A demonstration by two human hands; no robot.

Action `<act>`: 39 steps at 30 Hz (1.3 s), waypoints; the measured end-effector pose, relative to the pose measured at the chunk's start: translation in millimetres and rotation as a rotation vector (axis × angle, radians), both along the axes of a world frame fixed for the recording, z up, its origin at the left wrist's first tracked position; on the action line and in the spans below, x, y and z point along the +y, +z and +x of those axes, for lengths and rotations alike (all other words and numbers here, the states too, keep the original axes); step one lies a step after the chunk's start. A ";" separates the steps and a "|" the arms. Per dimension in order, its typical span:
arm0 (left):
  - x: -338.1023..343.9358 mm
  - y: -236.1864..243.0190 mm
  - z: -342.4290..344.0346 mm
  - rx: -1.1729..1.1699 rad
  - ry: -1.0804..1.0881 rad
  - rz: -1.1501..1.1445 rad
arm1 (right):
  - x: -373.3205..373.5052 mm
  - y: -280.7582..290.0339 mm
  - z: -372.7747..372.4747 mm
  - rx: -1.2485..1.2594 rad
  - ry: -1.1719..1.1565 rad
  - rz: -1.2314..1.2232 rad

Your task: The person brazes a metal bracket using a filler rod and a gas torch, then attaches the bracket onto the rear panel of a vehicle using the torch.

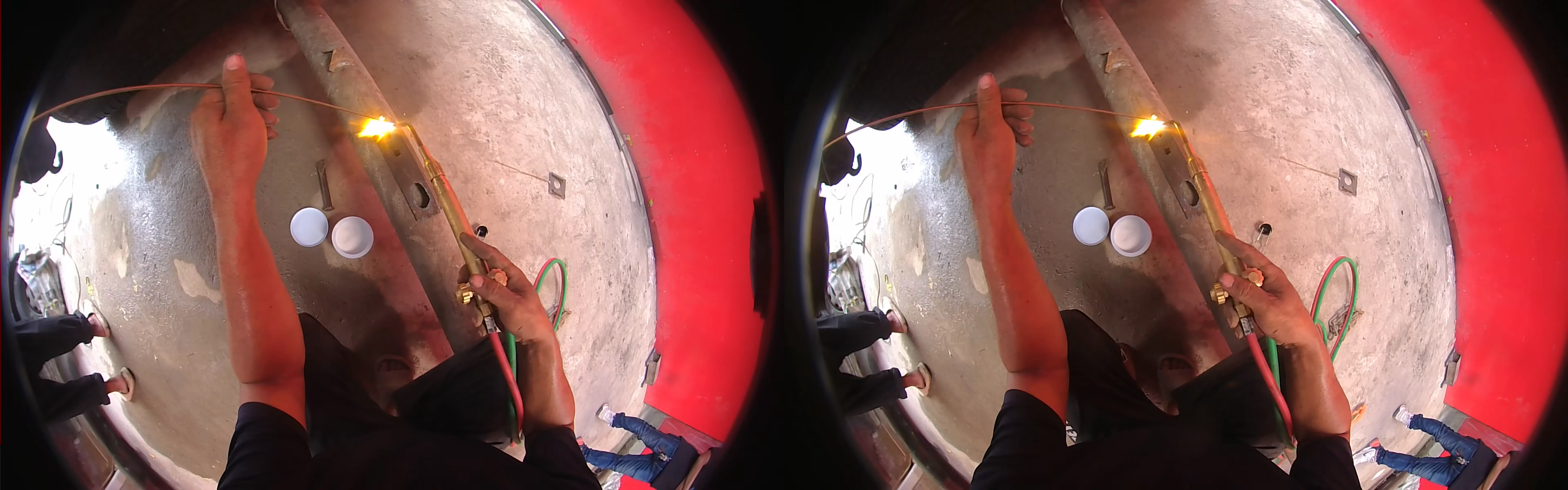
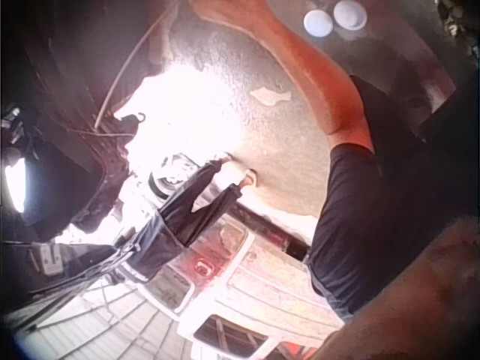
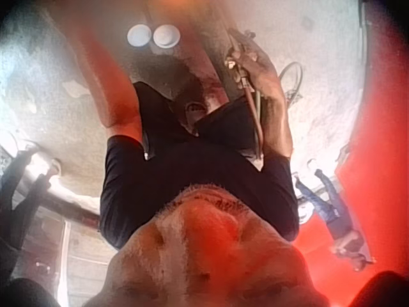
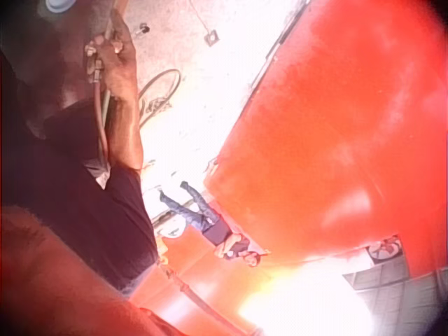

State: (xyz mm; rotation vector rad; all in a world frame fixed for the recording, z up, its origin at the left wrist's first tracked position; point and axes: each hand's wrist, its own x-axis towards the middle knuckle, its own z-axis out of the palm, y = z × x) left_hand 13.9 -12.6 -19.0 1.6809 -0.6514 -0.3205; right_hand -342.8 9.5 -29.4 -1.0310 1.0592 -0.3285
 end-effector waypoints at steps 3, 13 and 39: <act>-0.8 -0.5 -1.3 -0.001 -0.003 -0.010 | 0.2 -2.1 -1.0 -0.014 -0.013 -0.003; -1.0 -2.0 -0.2 -0.010 -0.005 -0.011 | -1.2 -7.1 -1.5 -0.037 -0.027 -0.019; 9.7 -15.3 8.9 -0.136 -0.332 0.431 | -8.8 -4.4 -11.7 -0.423 -0.284 0.111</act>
